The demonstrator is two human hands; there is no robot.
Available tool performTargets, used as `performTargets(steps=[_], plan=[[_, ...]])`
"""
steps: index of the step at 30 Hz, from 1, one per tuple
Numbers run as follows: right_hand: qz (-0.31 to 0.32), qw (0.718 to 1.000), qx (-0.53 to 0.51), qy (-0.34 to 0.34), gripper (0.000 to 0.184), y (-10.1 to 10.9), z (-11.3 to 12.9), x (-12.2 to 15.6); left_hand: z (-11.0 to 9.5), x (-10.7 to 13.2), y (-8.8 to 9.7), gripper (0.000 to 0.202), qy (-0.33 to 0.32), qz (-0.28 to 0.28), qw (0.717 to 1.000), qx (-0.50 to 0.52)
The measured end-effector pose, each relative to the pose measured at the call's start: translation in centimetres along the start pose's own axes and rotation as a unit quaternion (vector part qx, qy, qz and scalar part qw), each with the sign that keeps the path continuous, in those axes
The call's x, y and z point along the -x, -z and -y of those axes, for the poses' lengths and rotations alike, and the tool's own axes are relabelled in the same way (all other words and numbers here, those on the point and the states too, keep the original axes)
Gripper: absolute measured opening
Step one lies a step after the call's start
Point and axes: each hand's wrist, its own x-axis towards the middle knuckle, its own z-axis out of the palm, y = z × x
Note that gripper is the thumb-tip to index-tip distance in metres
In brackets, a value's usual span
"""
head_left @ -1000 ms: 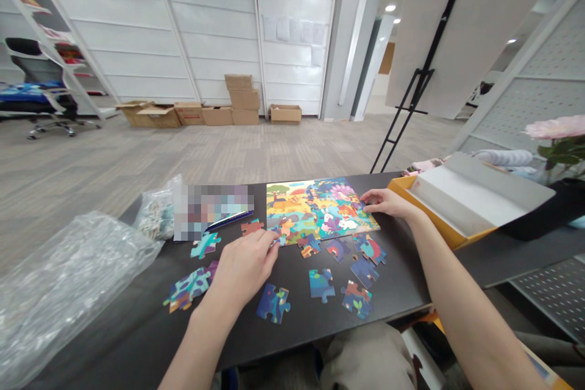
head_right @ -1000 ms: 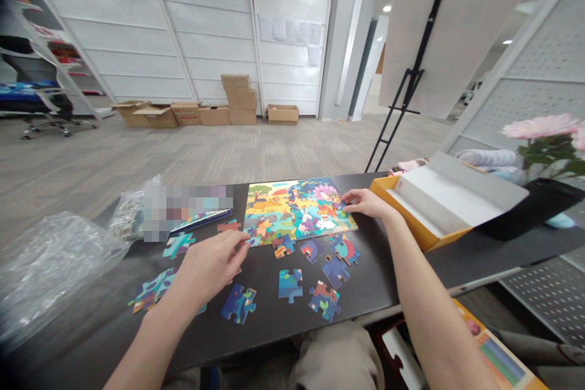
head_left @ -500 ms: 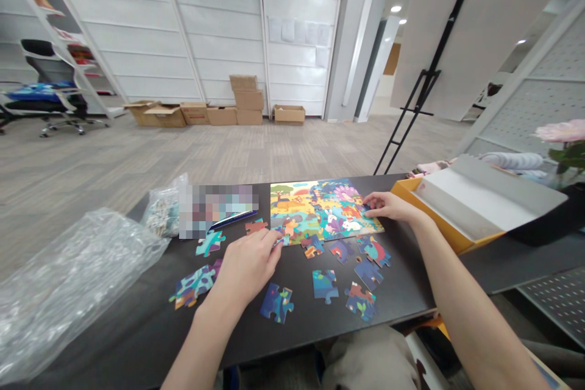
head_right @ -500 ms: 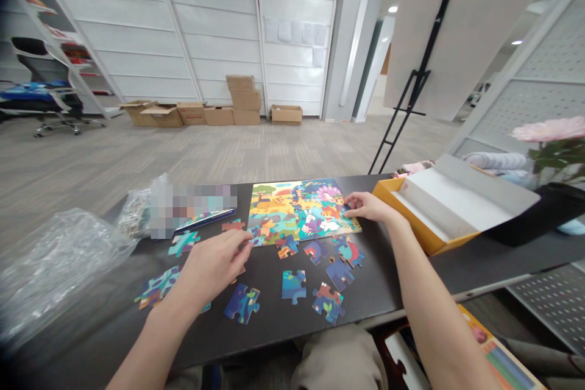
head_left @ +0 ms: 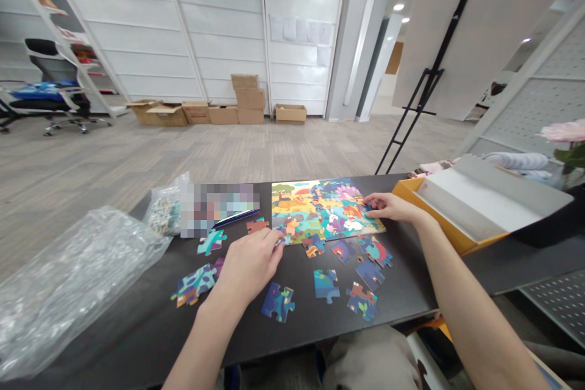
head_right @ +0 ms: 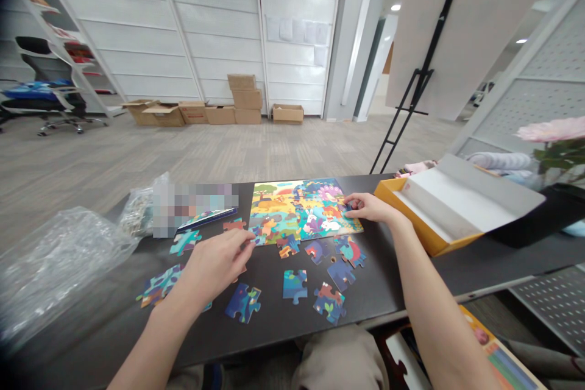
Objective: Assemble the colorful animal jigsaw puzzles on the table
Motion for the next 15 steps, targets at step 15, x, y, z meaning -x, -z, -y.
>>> performTargets(steps=[15], plan=[[-0.123,0.978,0.111,0.128,0.021,-3.3,1.2,-1.7,-0.3,-0.1,0.0,0.020,0.012,0.025,1.000,0.007]])
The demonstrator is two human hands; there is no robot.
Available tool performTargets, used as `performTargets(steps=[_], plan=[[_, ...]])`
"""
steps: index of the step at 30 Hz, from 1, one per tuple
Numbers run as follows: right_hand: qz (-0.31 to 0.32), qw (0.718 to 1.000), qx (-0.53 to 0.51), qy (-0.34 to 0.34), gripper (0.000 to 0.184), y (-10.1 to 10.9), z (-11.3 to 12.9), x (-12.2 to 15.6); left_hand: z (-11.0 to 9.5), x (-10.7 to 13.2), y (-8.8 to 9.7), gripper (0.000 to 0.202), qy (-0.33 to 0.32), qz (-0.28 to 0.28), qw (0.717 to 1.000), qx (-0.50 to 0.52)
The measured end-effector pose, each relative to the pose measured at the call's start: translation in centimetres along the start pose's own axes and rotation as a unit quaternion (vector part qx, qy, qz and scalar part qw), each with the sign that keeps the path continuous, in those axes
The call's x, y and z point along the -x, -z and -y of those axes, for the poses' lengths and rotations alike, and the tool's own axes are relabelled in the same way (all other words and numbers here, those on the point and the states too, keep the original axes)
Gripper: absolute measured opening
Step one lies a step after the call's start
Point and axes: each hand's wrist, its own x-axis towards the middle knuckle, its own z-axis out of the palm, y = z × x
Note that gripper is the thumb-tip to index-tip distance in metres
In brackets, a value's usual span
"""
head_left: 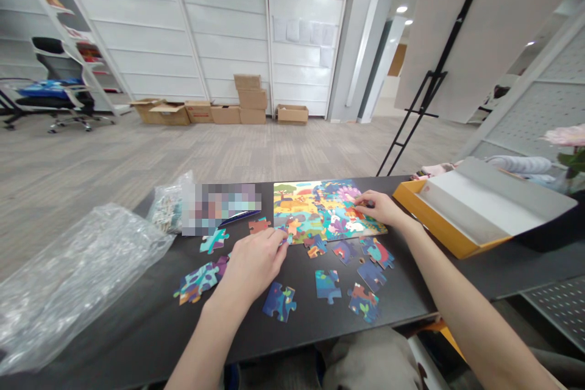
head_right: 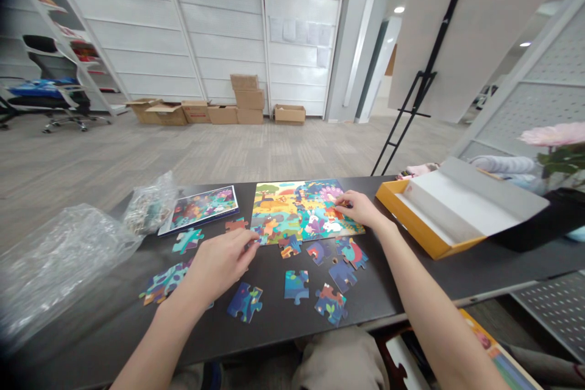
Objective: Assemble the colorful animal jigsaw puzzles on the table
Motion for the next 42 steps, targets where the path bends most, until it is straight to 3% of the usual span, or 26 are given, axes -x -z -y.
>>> performTargets(steps=[14,22,35,42], plan=[[-0.026,1.000,0.013,-0.005,0.016,-1.0,0.3,-0.3,-0.2,-0.1,0.4,0.020,0.001,0.007,1.000,0.002],[-0.029,0.998,-0.006,-0.046,0.033,0.6,-0.8,-0.1,0.0,0.1,0.3,0.021,-0.005,0.004,1.000,0.001],[0.059,0.995,-0.055,-0.059,0.040,1.4,-1.0,0.4,0.1,0.1,0.1,0.021,-0.004,0.012,1.000,-0.005],[0.046,0.997,-0.026,-0.051,0.040,1.5,-0.9,0.6,-0.1,0.0,0.2,0.022,-0.005,0.021,1.000,-0.006]])
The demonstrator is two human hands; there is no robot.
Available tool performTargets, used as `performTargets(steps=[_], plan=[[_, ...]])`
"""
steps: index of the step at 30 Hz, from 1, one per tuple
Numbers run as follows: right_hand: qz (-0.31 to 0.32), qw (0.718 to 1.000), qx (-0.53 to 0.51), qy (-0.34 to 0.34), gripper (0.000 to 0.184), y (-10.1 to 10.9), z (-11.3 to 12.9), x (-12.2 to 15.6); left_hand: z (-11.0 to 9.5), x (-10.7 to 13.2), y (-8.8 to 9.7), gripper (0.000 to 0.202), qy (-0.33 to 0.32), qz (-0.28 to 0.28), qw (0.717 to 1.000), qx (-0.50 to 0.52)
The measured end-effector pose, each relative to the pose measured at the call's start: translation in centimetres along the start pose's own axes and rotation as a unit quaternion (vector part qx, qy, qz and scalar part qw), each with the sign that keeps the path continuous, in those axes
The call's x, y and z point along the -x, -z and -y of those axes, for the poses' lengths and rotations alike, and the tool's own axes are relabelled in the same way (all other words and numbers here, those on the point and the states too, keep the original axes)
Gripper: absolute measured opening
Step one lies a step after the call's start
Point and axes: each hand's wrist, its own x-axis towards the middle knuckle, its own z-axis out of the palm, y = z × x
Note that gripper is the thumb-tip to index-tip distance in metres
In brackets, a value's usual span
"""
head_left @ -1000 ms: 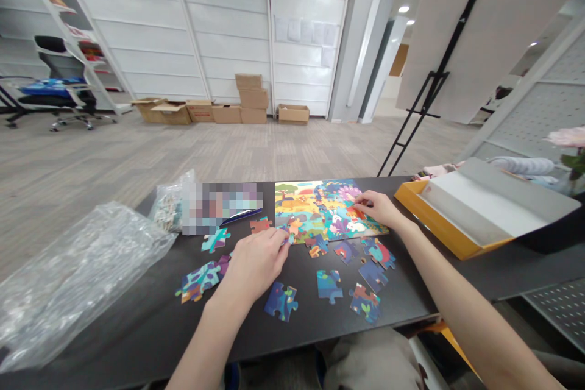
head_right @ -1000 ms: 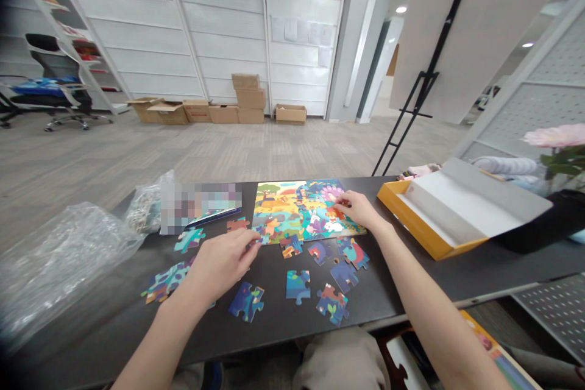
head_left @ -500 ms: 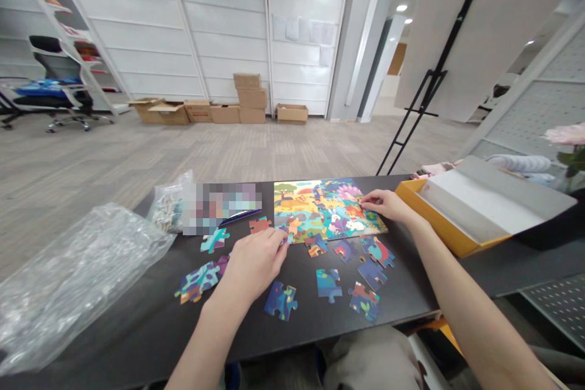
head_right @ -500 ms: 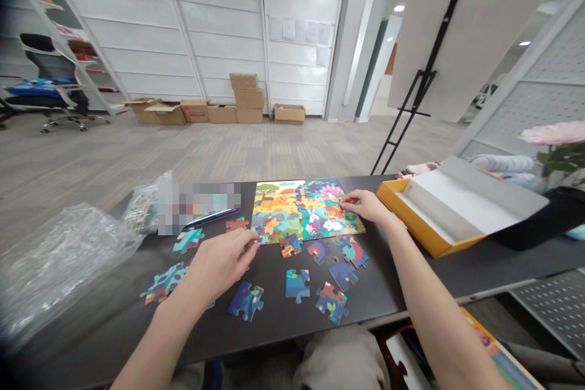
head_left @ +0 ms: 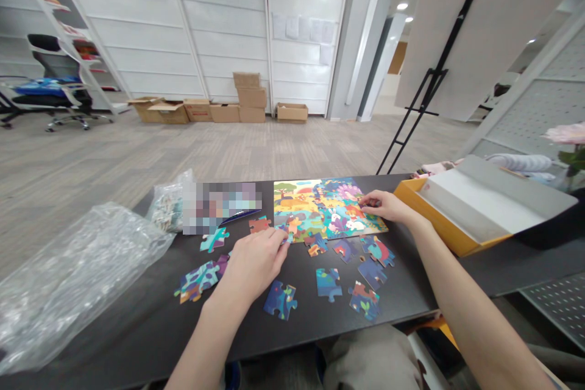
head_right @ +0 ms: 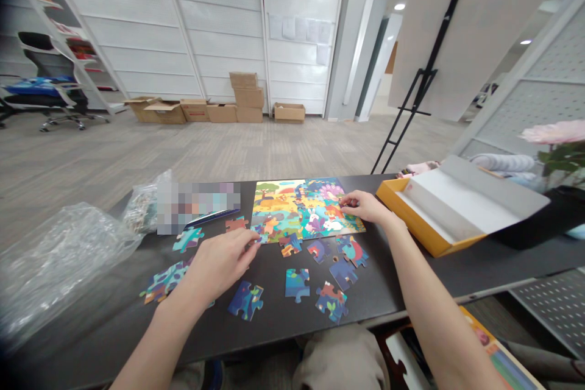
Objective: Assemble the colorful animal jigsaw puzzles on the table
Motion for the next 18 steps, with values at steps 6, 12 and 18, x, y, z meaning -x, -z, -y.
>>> performTargets(steps=[6,12,18], plan=[[0.003,1.000,0.009,0.006,0.039,0.10,-0.08,0.05,-0.06,0.00,0.19,0.021,0.004,0.009,1.000,0.002],[0.011,1.000,0.020,0.012,0.038,0.26,-0.18,0.02,-0.07,0.00,0.21,0.020,0.000,0.006,1.000,0.004],[0.011,1.000,0.024,0.014,0.036,0.16,-0.34,-0.07,-0.12,-0.07,0.19,0.020,0.000,0.013,1.000,0.002]])
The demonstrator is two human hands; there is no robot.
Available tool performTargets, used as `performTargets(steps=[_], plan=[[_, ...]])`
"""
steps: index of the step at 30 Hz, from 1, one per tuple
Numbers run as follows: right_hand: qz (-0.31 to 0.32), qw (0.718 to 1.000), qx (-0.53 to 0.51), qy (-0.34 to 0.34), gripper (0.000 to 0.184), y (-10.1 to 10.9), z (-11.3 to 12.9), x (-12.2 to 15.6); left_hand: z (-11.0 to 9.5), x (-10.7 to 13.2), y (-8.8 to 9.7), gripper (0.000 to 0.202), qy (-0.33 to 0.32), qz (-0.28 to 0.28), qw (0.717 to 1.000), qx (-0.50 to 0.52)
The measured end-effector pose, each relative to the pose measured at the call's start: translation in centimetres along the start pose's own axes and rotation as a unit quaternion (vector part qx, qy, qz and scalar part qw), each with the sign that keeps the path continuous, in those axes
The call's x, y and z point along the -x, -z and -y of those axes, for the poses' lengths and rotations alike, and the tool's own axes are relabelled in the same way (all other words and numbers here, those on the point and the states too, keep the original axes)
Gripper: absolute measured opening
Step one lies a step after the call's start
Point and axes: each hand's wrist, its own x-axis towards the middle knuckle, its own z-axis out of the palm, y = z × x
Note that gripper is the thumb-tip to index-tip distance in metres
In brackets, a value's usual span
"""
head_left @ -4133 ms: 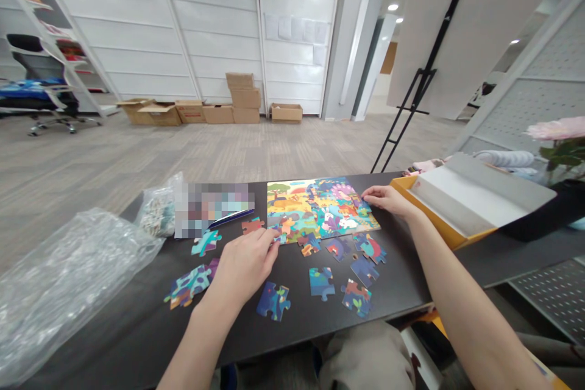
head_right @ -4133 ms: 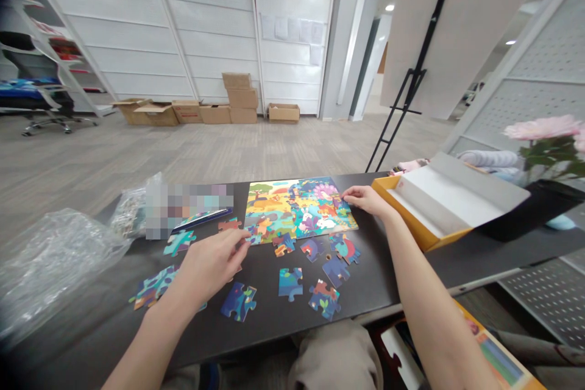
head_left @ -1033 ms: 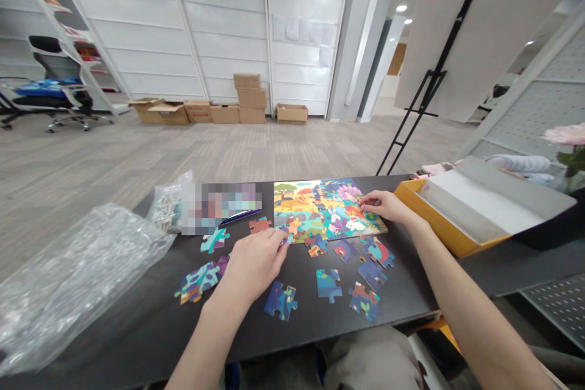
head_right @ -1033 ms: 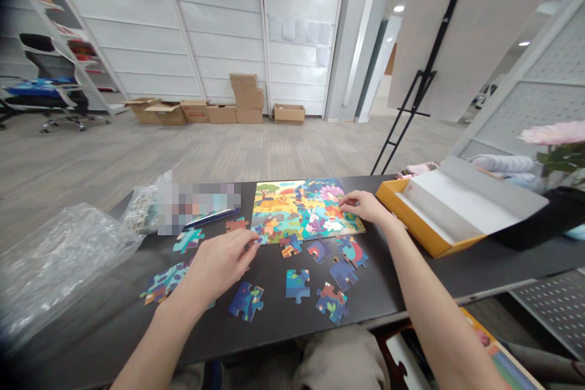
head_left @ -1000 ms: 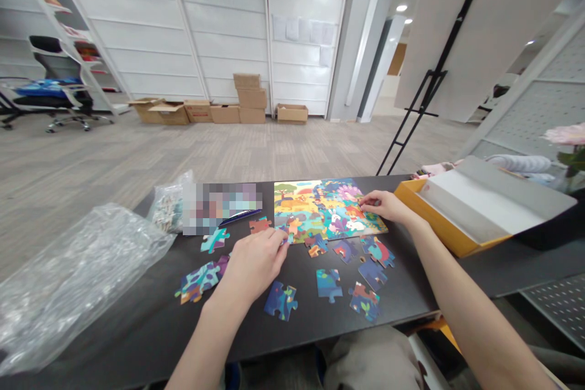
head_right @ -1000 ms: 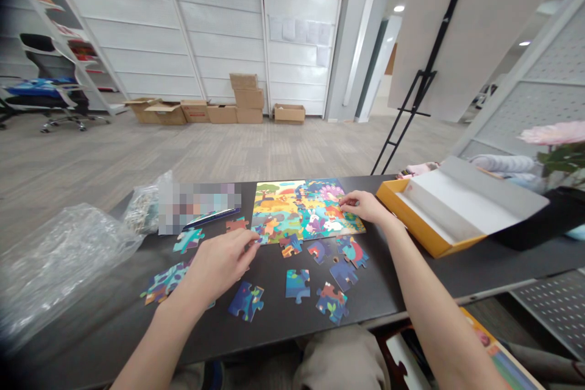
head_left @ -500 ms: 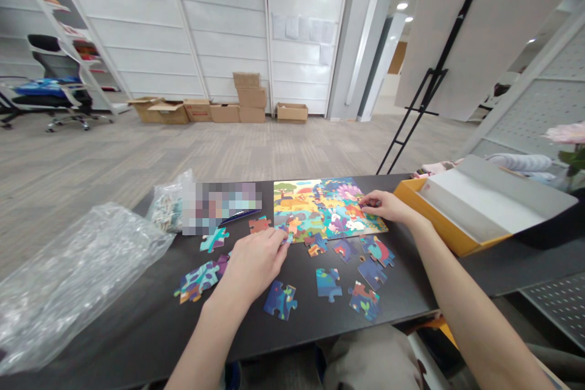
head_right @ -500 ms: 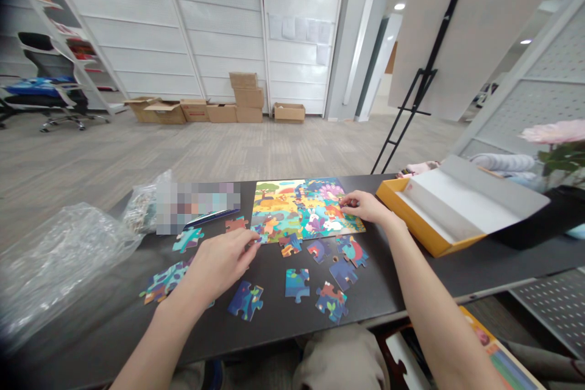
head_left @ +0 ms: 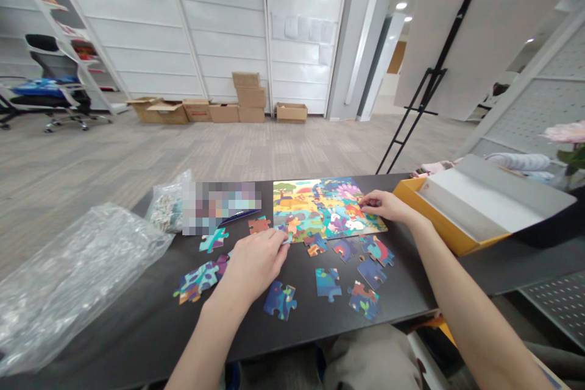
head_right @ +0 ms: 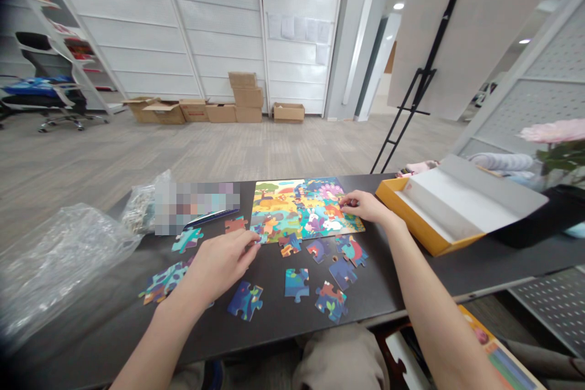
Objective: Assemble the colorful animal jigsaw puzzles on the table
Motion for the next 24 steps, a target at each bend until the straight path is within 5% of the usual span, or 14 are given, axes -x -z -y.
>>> performTargets(steps=[15,24], plan=[[-0.012,1.000,-0.007,-0.015,0.039,0.3,0.2,0.1,0.0,0.1,0.1,0.019,0.002,-0.003,1.000,0.003],[-0.120,0.992,0.004,-0.039,0.041,1.9,2.4,1.7,-0.5,-0.6,-0.2,0.019,-0.014,-0.008,1.000,0.019]])
